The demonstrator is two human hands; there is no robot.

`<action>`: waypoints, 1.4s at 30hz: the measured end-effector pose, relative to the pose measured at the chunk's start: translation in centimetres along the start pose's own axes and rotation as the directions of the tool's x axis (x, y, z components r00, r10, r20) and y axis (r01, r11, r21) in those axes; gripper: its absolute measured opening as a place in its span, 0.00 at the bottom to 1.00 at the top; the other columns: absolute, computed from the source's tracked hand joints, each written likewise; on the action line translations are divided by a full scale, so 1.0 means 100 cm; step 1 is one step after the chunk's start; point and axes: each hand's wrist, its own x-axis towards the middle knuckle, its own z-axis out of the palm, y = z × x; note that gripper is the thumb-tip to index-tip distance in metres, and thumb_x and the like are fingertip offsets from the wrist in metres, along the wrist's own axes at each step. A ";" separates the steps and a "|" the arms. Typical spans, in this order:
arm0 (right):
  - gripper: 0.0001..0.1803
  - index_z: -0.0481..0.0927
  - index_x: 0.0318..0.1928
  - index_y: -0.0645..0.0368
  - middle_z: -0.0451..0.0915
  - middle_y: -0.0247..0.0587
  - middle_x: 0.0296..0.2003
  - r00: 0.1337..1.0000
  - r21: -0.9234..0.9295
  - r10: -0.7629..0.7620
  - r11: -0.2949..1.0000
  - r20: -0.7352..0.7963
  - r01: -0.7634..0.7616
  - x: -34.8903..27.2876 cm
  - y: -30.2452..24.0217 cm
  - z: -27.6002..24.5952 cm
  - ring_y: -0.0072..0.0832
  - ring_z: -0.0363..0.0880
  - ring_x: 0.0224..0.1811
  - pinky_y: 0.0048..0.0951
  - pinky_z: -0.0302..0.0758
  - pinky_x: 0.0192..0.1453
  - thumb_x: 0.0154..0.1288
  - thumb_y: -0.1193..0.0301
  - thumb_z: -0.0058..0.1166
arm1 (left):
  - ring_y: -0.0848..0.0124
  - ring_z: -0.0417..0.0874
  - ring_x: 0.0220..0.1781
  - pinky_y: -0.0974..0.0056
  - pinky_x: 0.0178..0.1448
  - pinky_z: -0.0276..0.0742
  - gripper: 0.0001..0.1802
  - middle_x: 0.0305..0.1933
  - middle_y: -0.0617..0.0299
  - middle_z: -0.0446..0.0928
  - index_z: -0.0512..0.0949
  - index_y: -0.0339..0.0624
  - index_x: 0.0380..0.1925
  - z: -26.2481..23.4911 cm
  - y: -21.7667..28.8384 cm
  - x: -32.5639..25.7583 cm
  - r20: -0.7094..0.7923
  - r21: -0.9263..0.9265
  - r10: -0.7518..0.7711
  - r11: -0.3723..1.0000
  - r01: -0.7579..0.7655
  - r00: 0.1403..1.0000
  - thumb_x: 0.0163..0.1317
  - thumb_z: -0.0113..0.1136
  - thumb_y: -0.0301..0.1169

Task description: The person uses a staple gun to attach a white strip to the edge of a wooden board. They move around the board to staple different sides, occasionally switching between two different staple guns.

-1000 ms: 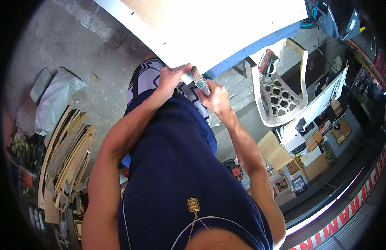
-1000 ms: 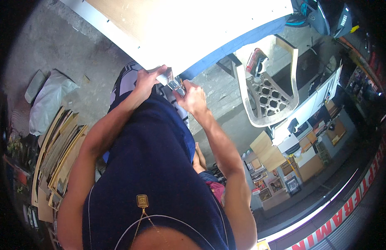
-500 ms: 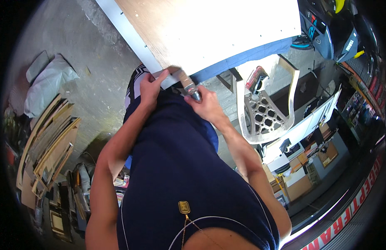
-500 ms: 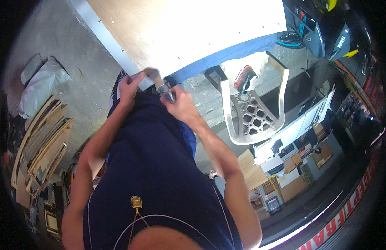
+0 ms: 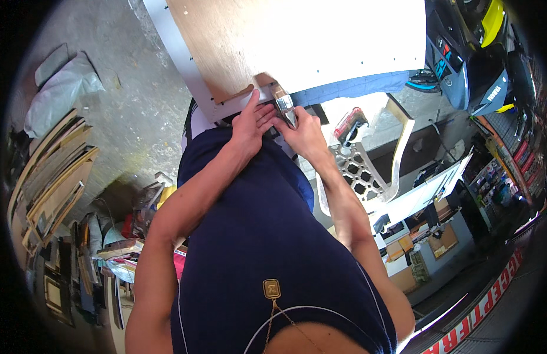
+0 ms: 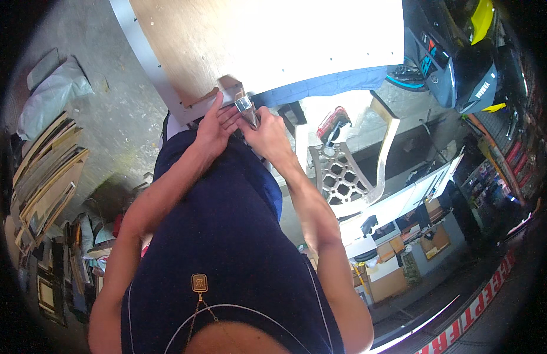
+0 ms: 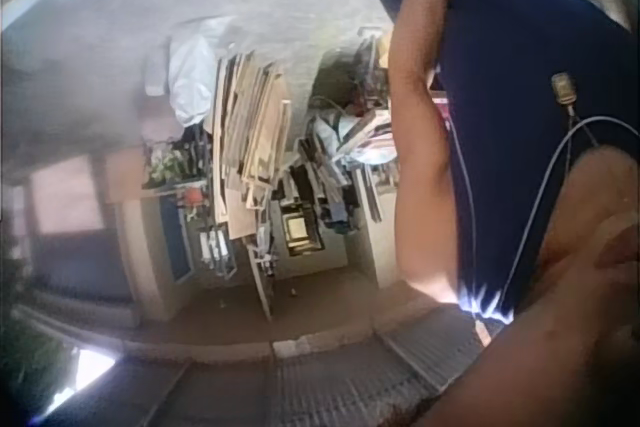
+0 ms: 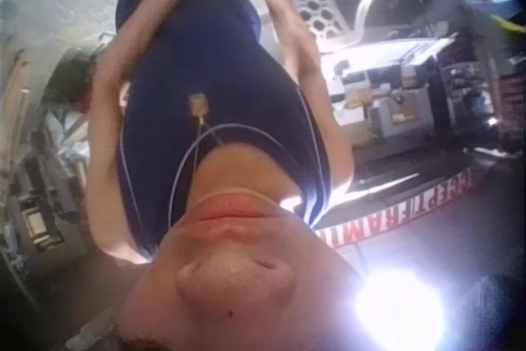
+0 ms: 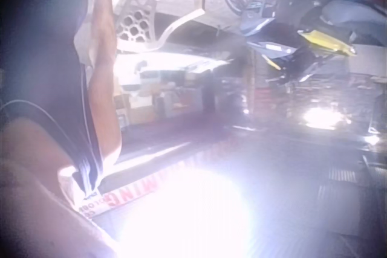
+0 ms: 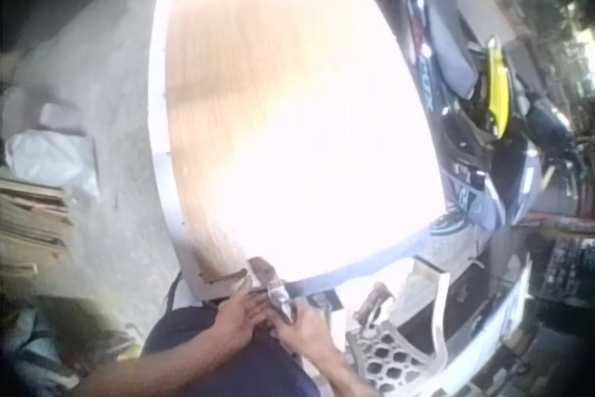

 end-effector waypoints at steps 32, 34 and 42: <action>0.12 0.74 0.35 0.68 0.79 0.63 0.28 0.983 -0.017 0.059 0.998 -0.173 -0.063 0.002 0.025 -0.056 0.53 0.81 0.36 0.43 0.77 0.37 0.52 0.72 0.53 | 0.71 0.75 0.52 0.66 0.58 0.70 0.36 0.47 0.56 0.75 0.69 0.31 0.52 0.085 -0.024 -0.004 0.596 0.524 -0.019 0.767 -0.370 0.803 0.45 0.75 0.35; 0.12 0.74 0.34 0.69 0.79 0.63 0.28 0.986 -0.046 0.048 0.997 -0.162 -0.056 0.014 0.039 -0.057 0.54 0.81 0.36 0.43 0.77 0.38 0.50 0.72 0.53 | 0.70 0.78 0.47 0.66 0.54 0.72 0.32 0.45 0.56 0.78 0.72 0.31 0.49 0.090 -0.032 0.009 0.587 0.518 0.010 0.763 -0.385 0.810 0.47 0.74 0.34; 0.17 0.77 0.39 0.67 0.81 0.59 0.29 0.988 -0.114 0.114 0.985 -0.106 -0.126 0.024 0.029 -0.063 0.48 0.83 0.36 0.40 0.78 0.41 0.51 0.67 0.57 | 0.70 0.82 0.40 0.68 0.46 0.76 0.37 0.38 0.53 0.81 0.78 0.29 0.41 0.084 -0.029 0.023 0.548 0.631 0.068 0.621 -0.466 0.834 0.39 0.76 0.49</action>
